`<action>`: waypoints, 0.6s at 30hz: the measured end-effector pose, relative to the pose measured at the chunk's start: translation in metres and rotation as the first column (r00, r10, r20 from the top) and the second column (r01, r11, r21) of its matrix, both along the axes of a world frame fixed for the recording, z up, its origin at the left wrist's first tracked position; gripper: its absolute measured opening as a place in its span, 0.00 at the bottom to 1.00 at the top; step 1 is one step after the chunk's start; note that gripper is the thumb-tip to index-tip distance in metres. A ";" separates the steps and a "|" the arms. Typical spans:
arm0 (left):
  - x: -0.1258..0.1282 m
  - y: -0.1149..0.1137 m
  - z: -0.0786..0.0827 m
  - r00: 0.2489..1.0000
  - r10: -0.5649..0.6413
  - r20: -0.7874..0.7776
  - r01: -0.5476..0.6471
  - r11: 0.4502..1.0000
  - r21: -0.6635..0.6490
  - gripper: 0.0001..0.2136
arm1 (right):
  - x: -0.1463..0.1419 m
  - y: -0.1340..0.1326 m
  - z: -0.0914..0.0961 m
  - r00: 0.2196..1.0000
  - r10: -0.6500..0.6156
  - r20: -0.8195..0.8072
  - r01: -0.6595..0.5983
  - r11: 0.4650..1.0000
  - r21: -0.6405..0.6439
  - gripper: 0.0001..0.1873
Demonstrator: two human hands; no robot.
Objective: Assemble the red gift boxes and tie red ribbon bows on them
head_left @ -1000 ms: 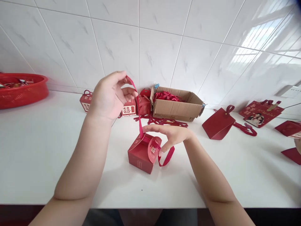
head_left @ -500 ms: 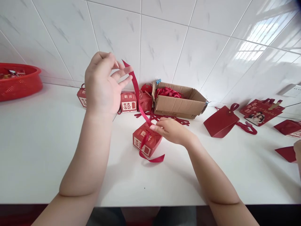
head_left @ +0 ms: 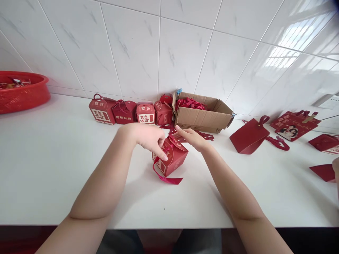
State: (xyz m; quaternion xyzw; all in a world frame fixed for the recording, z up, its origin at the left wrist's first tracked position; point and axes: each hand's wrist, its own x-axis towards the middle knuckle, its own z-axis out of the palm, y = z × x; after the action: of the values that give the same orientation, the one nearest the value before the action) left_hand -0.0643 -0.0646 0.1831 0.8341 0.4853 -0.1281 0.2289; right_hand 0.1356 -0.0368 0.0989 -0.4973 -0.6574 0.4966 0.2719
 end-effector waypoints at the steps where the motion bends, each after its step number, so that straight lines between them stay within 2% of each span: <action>1: 0.004 0.004 -0.004 1.000 -0.001 -0.021 0.001 1.000 0.012 0.22 | 0.001 0.000 0.000 1.000 0.001 -0.003 -0.001 1.000 -0.006 0.34; 4: 0.011 0.014 -0.012 0.999 -0.016 -0.037 0.018 0.999 0.032 0.22 | 0.006 0.001 0.001 0.995 -0.041 0.094 0.037 0.998 0.045 0.33; 8: 0.008 0.023 -0.017 0.997 -0.071 0.027 0.070 0.997 0.015 0.19 | 0.009 0.003 0.001 0.971 -0.094 0.221 0.073 0.992 0.104 0.34; 12: 0.005 0.026 -0.017 1.000 -0.017 0.026 0.016 1.000 0.024 0.20 | 0.009 0.003 0.001 0.948 -0.115 0.297 0.067 0.983 0.169 0.32; 15: 0.003 0.026 -0.015 0.997 0.060 -0.057 -0.059 0.998 0.009 0.20 | 0.008 -0.001 0.002 0.961 -0.066 0.269 0.022 0.986 0.164 0.25; 18: 0.001 0.025 -0.012 0.996 0.058 -0.068 -0.061 0.997 -0.045 0.18 | 0.006 -0.004 0.006 0.986 -0.053 0.159 0.036 0.994 0.108 0.17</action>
State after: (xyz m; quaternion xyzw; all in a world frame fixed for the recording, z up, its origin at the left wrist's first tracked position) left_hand -0.0632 -0.0398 0.1712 0.8091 0.5139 -0.1602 0.2359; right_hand 0.1414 -0.0412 0.1047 -0.5355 -0.6912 0.4134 0.2543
